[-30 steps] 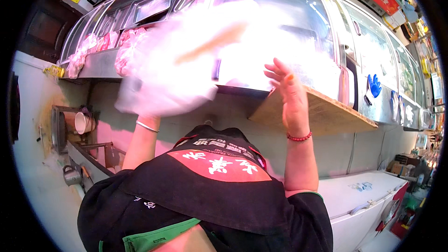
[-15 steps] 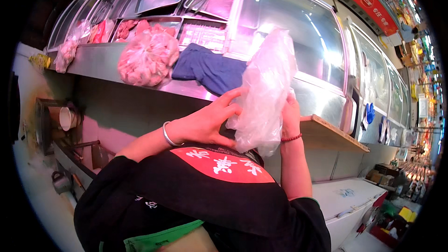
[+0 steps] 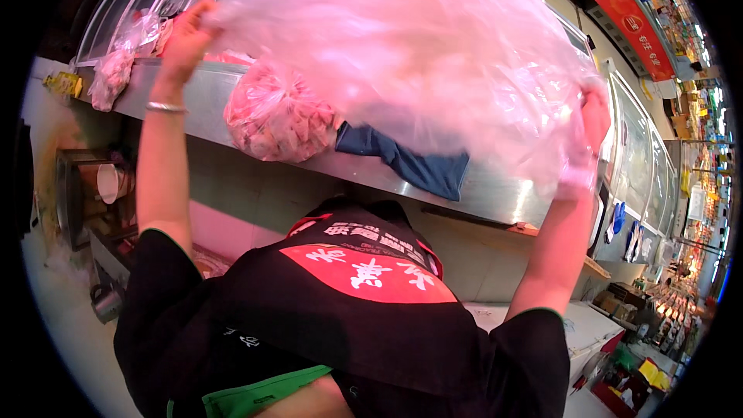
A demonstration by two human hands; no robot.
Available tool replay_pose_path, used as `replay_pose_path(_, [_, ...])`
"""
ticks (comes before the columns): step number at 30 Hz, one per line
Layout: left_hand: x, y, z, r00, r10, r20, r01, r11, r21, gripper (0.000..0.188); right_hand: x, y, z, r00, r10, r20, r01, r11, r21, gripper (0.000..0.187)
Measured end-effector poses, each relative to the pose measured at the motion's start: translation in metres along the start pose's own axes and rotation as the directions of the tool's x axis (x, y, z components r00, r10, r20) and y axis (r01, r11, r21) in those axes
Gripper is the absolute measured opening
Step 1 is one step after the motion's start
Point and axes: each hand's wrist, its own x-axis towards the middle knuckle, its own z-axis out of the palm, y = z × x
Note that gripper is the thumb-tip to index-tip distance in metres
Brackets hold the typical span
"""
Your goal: The person transfers raw meat from a metal tray into a plastic bag, then washes the tray in a sink. They return to the display case, place the bagged meat inside, and arrange other packaged meat items on the trays.
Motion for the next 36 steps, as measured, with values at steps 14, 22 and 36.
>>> replay_pose_path(14, [-0.019, -0.009, -0.174, 0.796, -0.155, -0.585, 0.046, 0.979, -0.197, 0.037, 0.11, 0.035, 0.101, 0.912, -0.291, 0.288, 0.267, 0.956, 0.122, 0.04])
replay_pose_path(22, [-0.127, -0.038, -0.171, 0.394, -0.893, -0.217, 0.79, 0.209, 0.576, 0.057, 0.04, 0.039, 0.133, 0.631, 0.262, 0.731, -0.547, 0.817, 0.18, 0.042])
replay_pose_path(36, [0.047, -0.125, -0.12, 0.757, -0.648, 0.088, 0.312, 0.475, 0.823, 0.054, 0.01, -0.065, 0.13, 0.627, 0.177, 0.759, -0.4, 0.909, 0.119, 0.074])
